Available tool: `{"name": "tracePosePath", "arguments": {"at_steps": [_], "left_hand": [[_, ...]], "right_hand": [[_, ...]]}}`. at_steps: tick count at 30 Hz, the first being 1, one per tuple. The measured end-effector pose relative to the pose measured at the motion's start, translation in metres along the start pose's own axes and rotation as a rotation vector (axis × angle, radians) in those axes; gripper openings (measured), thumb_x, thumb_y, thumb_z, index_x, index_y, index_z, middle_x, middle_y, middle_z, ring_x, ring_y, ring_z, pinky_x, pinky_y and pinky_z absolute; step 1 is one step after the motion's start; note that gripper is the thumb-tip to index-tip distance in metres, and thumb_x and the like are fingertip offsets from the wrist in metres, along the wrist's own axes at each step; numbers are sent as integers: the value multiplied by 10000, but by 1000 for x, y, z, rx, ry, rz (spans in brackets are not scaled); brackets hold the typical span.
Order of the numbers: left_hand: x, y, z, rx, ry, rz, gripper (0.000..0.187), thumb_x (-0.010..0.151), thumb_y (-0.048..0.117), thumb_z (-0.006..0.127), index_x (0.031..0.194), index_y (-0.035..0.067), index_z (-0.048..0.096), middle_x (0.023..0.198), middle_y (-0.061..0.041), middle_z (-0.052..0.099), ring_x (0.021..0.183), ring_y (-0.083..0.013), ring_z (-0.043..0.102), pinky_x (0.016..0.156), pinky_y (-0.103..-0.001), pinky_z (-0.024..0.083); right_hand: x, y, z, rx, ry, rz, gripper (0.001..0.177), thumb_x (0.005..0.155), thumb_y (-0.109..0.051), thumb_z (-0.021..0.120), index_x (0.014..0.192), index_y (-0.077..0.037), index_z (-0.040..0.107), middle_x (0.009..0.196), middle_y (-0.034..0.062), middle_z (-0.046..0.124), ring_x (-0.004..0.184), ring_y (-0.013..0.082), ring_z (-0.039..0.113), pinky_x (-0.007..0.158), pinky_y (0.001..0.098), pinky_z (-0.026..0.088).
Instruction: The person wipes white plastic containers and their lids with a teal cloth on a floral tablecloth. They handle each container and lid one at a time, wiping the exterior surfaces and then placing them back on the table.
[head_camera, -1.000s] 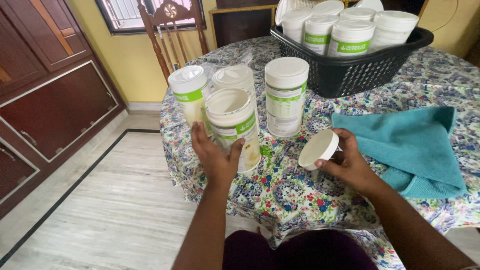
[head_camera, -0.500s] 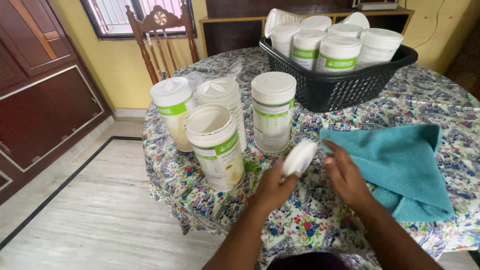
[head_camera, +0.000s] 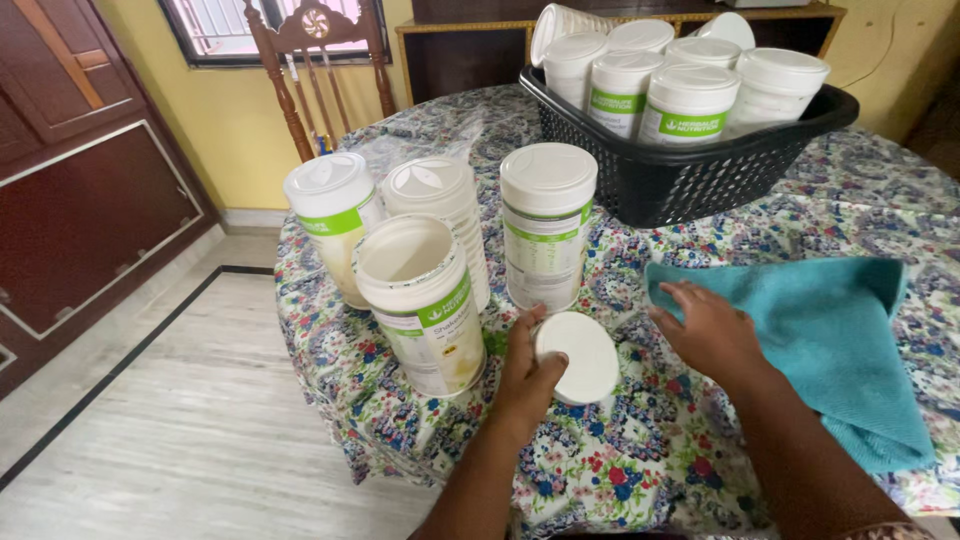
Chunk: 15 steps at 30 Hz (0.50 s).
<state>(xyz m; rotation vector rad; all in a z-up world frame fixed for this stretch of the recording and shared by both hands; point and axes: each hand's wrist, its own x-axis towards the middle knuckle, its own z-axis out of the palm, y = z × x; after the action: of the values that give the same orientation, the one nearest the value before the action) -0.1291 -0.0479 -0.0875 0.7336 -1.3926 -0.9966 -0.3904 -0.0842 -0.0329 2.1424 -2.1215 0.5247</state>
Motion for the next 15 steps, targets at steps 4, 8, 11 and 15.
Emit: {"name": "tracePosePath", "arguments": {"at_steps": [4, 8, 11, 15], "left_hand": [[-11, 18, -5, 605, -26, 251, 692, 910, 283, 685, 1499, 36, 418, 1610, -284, 332, 1484, -423, 341, 1203, -518, 332], [-20, 39, -11, 958, -173, 143, 1133, 697, 621, 828, 1499, -4, 330, 1534, -253, 352, 1450, -475, 251, 1142, -658, 157], [-30, 48, -11, 1033, -209, 108, 1190, 644, 699, 828, 1504, 17, 369, 1532, -229, 372, 1452, -454, 248, 1144, -675, 115], [-31, 54, -13, 1012, -236, 40, 1038, 716, 701, 776, 1498, 94, 465, 1499, -187, 438, 1467, -388, 301, 1203, -630, 151]], "right_hand": [[-16, -18, -13, -151, -159, 157, 651, 940, -667, 473, 1438, -261, 576, 1367, 51, 660, 1225, 276, 644, 1046, 600, 418], [-21, -23, -17, -104, -112, 104, 534, 1010, -645, 455, 1279, -278, 732, 1278, 26, 753, 1223, 246, 684, 1091, 549, 451], [-18, -19, -7, -90, 38, -46, 509, 904, -593, 571, 1276, -269, 698, 1332, 28, 674, 1232, 259, 611, 1015, 586, 432], [-11, -14, 1, -148, -106, 35, 441, 905, -512, 614, 1271, -281, 700, 1360, 3, 657, 1238, 230, 612, 1037, 582, 432]]}}
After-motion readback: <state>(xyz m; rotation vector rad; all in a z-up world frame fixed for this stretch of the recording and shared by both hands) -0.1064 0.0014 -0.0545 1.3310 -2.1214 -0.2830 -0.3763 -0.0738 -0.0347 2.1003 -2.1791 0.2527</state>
